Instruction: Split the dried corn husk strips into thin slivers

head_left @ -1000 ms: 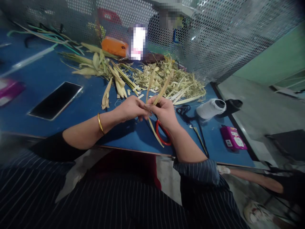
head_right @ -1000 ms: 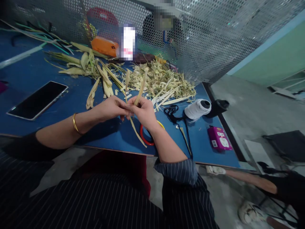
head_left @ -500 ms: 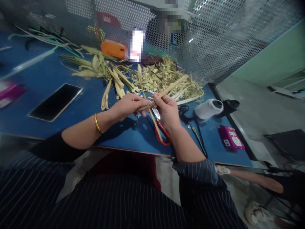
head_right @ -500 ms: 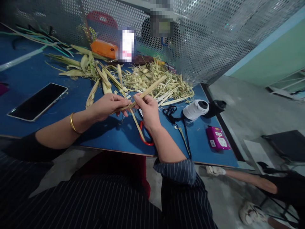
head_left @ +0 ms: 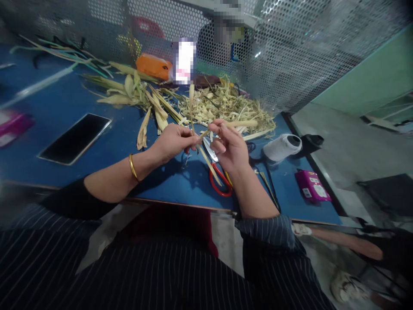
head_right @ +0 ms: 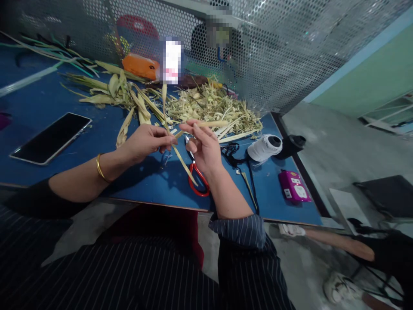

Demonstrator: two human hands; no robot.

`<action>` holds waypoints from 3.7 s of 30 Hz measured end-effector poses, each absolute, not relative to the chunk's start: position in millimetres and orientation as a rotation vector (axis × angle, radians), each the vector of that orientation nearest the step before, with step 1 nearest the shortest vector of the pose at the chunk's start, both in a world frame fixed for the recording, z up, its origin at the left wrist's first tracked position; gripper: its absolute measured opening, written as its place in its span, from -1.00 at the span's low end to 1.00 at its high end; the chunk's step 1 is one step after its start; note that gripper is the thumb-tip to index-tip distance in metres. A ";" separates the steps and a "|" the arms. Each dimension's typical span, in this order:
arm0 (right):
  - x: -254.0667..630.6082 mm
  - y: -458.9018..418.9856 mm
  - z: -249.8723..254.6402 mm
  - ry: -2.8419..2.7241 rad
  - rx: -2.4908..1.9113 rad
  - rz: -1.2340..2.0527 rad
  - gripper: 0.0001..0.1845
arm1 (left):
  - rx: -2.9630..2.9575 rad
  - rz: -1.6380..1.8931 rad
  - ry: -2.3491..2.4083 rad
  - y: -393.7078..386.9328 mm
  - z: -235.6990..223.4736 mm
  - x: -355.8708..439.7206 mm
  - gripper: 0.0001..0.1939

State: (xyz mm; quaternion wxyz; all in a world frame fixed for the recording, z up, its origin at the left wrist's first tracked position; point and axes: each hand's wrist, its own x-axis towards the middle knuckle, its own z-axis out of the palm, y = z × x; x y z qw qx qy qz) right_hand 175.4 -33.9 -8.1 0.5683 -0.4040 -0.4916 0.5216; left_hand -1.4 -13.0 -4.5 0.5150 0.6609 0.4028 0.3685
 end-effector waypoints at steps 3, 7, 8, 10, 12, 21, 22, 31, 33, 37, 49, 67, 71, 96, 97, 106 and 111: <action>172.8 -31.7 -17.0 -1.303 -1.010 1.027 -0.62 | 1.601 0.919 0.973 -12.9 -4.6 -0.8 -0.77; 171.5 -32.2 -24.6 -1.692 -1.165 0.664 -0.66 | 1.633 0.952 1.046 -10.8 -5.2 -1.3 -0.75; 172.5 -32.7 -24.3 -1.770 -1.212 0.549 -0.66 | 1.678 0.951 1.061 -9.9 -5.5 -2.0 -0.75; 175.1 -33.8 -21.8 -1.861 -1.260 0.358 -0.64 | 1.796 0.935 1.065 -7.8 -6.0 -3.5 -0.74; 177.0 -35.0 -18.6 -1.888 -1.248 0.268 -0.60 | 1.897 0.912 1.030 -6.3 -6.3 -4.9 -0.73; 174.8 -38.4 -15.5 -1.906 -1.197 0.346 -0.60 | 2.098 0.953 1.050 -11.5 -2.3 -2.0 -0.82; 176.7 -37.4 -14.8 -1.957 -1.195 0.301 -0.67 | 2.057 0.953 1.051 -11.6 -2.2 -1.8 -0.81; 185.9 -31.3 -16.3 -2.192 -1.171 -0.575 -0.68 | 1.704 0.821 0.926 -9.0 -4.0 -2.5 -0.77; 184.8 -31.4 -18.0 -2.166 -1.153 -0.698 -0.68 | 1.677 0.835 0.937 -8.6 -4.3 -2.4 -0.80; 186.3 -31.8 -16.9 -2.289 -1.099 -0.787 -0.73 | 1.651 0.862 0.966 -8.7 -5.4 -2.6 -0.79; 205.5 -24.5 -12.9 -2.231 -1.374 -0.892 -0.73 | 1.408 0.828 0.945 -9.3 -1.2 -3.4 -0.87; 179.9 -61.2 -11.2 -1.819 -1.007 -0.593 -0.79 | 0.863 1.100 0.945 -1.2 -0.3 -3.2 -0.91; 147.1 -55.8 -25.9 -2.051 -1.296 0.225 -0.72 | 0.840 1.159 0.863 -7.0 -2.8 6.5 -0.95; 138.3 -55.3 -23.7 -1.384 -1.102 1.206 -0.74 | 0.875 1.169 0.847 -1.4 -4.5 2.2 -0.83; 138.6 -54.9 -23.8 -1.366 -1.112 1.202 -0.72 | 0.878 1.155 0.837 -1.6 -3.0 1.3 -0.82; 142.0 -53.3 -28.8 -1.530 -1.142 1.146 -0.68 | 0.930 1.214 0.876 -2.4 -5.8 2.6 -0.85; 146.2 -44.8 -29.3 -1.158 -1.060 1.153 -0.72 | 0.954 1.222 0.898 -9.6 -5.8 7.6 -0.87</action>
